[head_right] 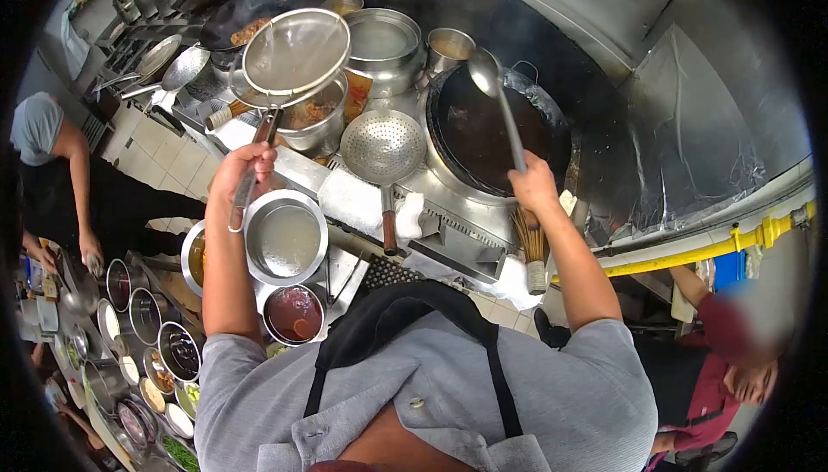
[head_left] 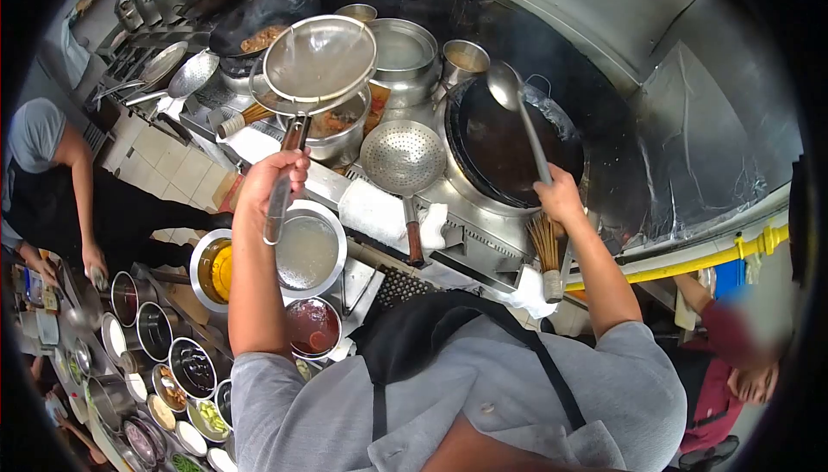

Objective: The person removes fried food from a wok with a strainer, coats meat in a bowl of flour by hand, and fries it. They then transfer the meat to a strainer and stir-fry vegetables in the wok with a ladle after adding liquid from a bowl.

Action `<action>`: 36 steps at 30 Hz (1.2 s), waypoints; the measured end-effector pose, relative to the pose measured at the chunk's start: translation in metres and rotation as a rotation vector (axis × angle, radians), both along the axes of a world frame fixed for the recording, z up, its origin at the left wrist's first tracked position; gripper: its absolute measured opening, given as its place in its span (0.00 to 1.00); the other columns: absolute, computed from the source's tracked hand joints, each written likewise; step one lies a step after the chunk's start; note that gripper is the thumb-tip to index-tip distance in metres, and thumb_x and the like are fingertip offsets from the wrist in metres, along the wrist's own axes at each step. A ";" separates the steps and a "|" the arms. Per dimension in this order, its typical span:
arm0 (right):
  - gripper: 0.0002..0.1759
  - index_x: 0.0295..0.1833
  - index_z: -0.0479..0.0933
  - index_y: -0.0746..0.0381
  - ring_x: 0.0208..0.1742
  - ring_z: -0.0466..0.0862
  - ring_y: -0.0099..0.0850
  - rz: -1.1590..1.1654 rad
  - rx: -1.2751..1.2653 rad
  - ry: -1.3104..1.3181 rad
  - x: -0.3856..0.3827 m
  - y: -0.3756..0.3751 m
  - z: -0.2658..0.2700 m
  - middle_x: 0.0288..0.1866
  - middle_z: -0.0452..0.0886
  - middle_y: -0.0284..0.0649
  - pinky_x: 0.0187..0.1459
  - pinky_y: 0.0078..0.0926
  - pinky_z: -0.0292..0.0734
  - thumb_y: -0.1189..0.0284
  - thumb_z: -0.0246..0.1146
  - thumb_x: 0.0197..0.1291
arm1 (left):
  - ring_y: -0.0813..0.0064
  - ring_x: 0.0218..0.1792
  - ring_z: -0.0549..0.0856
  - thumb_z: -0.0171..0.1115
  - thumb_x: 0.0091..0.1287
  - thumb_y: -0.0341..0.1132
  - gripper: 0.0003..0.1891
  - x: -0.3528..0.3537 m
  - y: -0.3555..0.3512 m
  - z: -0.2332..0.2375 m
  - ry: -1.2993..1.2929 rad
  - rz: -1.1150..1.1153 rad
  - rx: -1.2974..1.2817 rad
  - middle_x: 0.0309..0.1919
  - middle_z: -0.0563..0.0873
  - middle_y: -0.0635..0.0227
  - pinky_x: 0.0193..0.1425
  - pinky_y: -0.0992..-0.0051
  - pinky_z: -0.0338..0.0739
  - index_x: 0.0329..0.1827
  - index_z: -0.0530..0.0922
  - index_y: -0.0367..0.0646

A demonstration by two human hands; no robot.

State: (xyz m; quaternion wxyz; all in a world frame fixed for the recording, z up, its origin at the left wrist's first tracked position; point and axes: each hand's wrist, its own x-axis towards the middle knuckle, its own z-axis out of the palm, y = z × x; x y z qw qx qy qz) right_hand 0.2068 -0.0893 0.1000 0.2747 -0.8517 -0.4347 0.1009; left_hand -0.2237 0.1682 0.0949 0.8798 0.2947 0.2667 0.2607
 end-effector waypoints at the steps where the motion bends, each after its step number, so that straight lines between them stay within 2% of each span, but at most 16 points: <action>1: 0.20 0.48 0.75 0.68 0.37 0.83 0.43 -0.002 0.007 -0.076 0.011 -0.013 -0.010 0.32 0.80 0.55 0.43 0.35 0.76 0.72 0.59 0.46 | 0.84 0.20 0.72 0.53 0.65 0.30 0.09 -0.001 0.000 0.008 -0.017 0.007 0.005 0.27 0.76 0.71 0.20 0.85 0.69 0.45 0.70 0.34; 3: 0.21 0.48 0.75 0.68 0.37 0.84 0.43 -0.016 0.017 -0.148 0.034 -0.030 -0.034 0.32 0.80 0.55 0.43 0.35 0.76 0.73 0.60 0.46 | 0.84 0.20 0.72 0.53 0.65 0.30 0.10 0.000 -0.006 0.029 -0.020 0.039 0.021 0.27 0.77 0.70 0.19 0.86 0.69 0.46 0.71 0.33; 5: 0.15 0.43 0.75 0.71 0.26 0.82 0.40 -0.140 -0.079 0.208 0.054 -0.045 -0.057 0.26 0.80 0.50 0.31 0.35 0.77 0.74 0.61 0.49 | 0.85 0.19 0.71 0.53 0.65 0.30 0.10 0.002 -0.005 0.034 -0.007 0.041 0.018 0.27 0.76 0.71 0.19 0.85 0.69 0.46 0.71 0.33; 6: 0.15 0.43 0.75 0.71 0.26 0.82 0.40 -0.157 -0.077 0.212 0.056 -0.049 -0.056 0.26 0.80 0.50 0.31 0.35 0.77 0.74 0.61 0.49 | 0.85 0.18 0.71 0.53 0.65 0.30 0.10 0.003 -0.006 0.037 0.005 0.047 0.015 0.26 0.76 0.71 0.19 0.85 0.69 0.47 0.71 0.34; 8: 0.06 0.33 0.73 0.67 0.14 0.74 0.31 -0.324 -0.009 0.804 0.054 -0.050 -0.044 0.19 0.75 0.40 0.16 0.30 0.70 0.75 0.61 0.55 | 0.85 0.17 0.71 0.53 0.66 0.31 0.10 0.006 -0.009 0.037 0.054 0.063 0.037 0.26 0.76 0.73 0.18 0.84 0.69 0.47 0.72 0.36; 9: 0.07 0.30 0.68 0.61 0.11 0.65 0.22 -0.398 0.046 1.083 0.044 -0.050 -0.024 0.15 0.66 0.32 0.11 0.23 0.61 0.74 0.58 0.60 | 0.85 0.17 0.71 0.53 0.66 0.32 0.10 0.005 -0.009 0.033 0.088 0.048 0.053 0.26 0.76 0.74 0.18 0.83 0.69 0.47 0.72 0.36; 10: 0.06 0.33 0.67 0.61 0.10 0.63 0.19 -0.398 0.079 1.439 0.051 -0.057 -0.021 0.15 0.64 0.30 0.10 0.18 0.59 0.74 0.56 0.61 | 0.85 0.16 0.71 0.53 0.67 0.32 0.10 0.006 -0.010 0.031 0.120 0.034 0.070 0.25 0.76 0.74 0.18 0.82 0.69 0.47 0.72 0.37; 13: 0.07 0.44 0.67 0.65 0.11 0.63 0.13 -0.482 0.238 1.835 0.049 -0.063 0.004 0.17 0.64 0.27 0.08 0.10 0.56 0.74 0.53 0.64 | 0.85 0.17 0.71 0.54 0.66 0.32 0.11 0.010 -0.012 0.022 0.116 0.055 0.039 0.26 0.76 0.73 0.18 0.83 0.69 0.48 0.72 0.36; 17: 0.15 0.53 0.67 0.70 0.12 0.66 0.15 -0.397 0.308 2.001 0.054 -0.071 0.016 0.19 0.66 0.28 0.10 0.11 0.60 0.72 0.50 0.65 | 0.85 0.18 0.72 0.54 0.64 0.30 0.12 0.006 -0.016 0.004 0.140 0.060 0.023 0.26 0.76 0.71 0.18 0.85 0.68 0.48 0.71 0.34; 22: 0.13 0.52 0.66 0.69 0.12 0.65 0.14 -0.388 0.270 1.991 0.024 -0.058 0.064 0.19 0.65 0.29 0.08 0.10 0.57 0.74 0.52 0.64 | 0.83 0.18 0.72 0.55 0.64 0.30 0.12 -0.002 -0.015 -0.025 0.182 0.042 0.012 0.25 0.77 0.71 0.18 0.84 0.69 0.48 0.69 0.35; 26: 0.15 0.54 0.66 0.70 0.12 0.65 0.14 -0.225 0.218 2.049 0.002 -0.039 0.091 0.21 0.66 0.30 0.09 0.11 0.59 0.73 0.51 0.65 | 0.83 0.20 0.73 0.55 0.64 0.30 0.12 -0.009 -0.009 -0.055 0.218 0.032 0.025 0.26 0.77 0.71 0.18 0.84 0.70 0.48 0.70 0.35; 29: 0.21 0.61 0.63 0.72 0.12 0.66 0.16 -0.103 0.199 2.126 -0.023 -0.020 0.117 0.22 0.67 0.31 0.10 0.14 0.61 0.71 0.48 0.67 | 0.82 0.19 0.74 0.55 0.65 0.32 0.13 -0.011 -0.009 -0.045 0.234 0.034 -0.019 0.26 0.78 0.70 0.19 0.84 0.72 0.49 0.71 0.35; 32: 0.22 0.63 0.62 0.72 0.14 0.68 0.17 0.025 0.124 2.256 -0.044 0.007 0.129 0.24 0.68 0.32 0.12 0.15 0.63 0.71 0.48 0.67 | 0.75 0.24 0.82 0.54 0.67 0.40 0.17 -0.021 0.005 -0.060 0.102 0.009 -0.090 0.33 0.83 0.60 0.26 0.78 0.82 0.51 0.70 0.35; 33: 0.23 0.63 0.61 0.72 0.15 0.68 0.17 0.074 0.087 2.263 -0.050 0.018 0.129 0.25 0.68 0.33 0.12 0.15 0.63 0.71 0.48 0.67 | 0.75 0.24 0.82 0.54 0.67 0.40 0.17 -0.022 0.003 -0.058 0.092 0.014 -0.089 0.33 0.83 0.60 0.26 0.78 0.82 0.51 0.70 0.35; 35: 0.22 0.62 0.62 0.73 0.15 0.68 0.17 0.113 0.055 2.264 -0.066 0.041 0.127 0.25 0.67 0.32 0.12 0.15 0.64 0.71 0.48 0.68 | 0.63 0.33 0.86 0.51 0.68 0.48 0.25 -0.021 -0.008 -0.047 -0.040 0.071 -0.147 0.42 0.82 0.48 0.33 0.70 0.86 0.55 0.67 0.32; 36: 0.21 0.61 0.63 0.73 0.15 0.68 0.17 0.147 0.024 2.274 -0.072 0.055 0.122 0.24 0.67 0.32 0.13 0.14 0.65 0.71 0.48 0.68 | 0.63 0.33 0.86 0.51 0.68 0.48 0.25 -0.021 -0.013 -0.042 -0.043 0.073 -0.143 0.42 0.82 0.48 0.33 0.70 0.86 0.55 0.67 0.32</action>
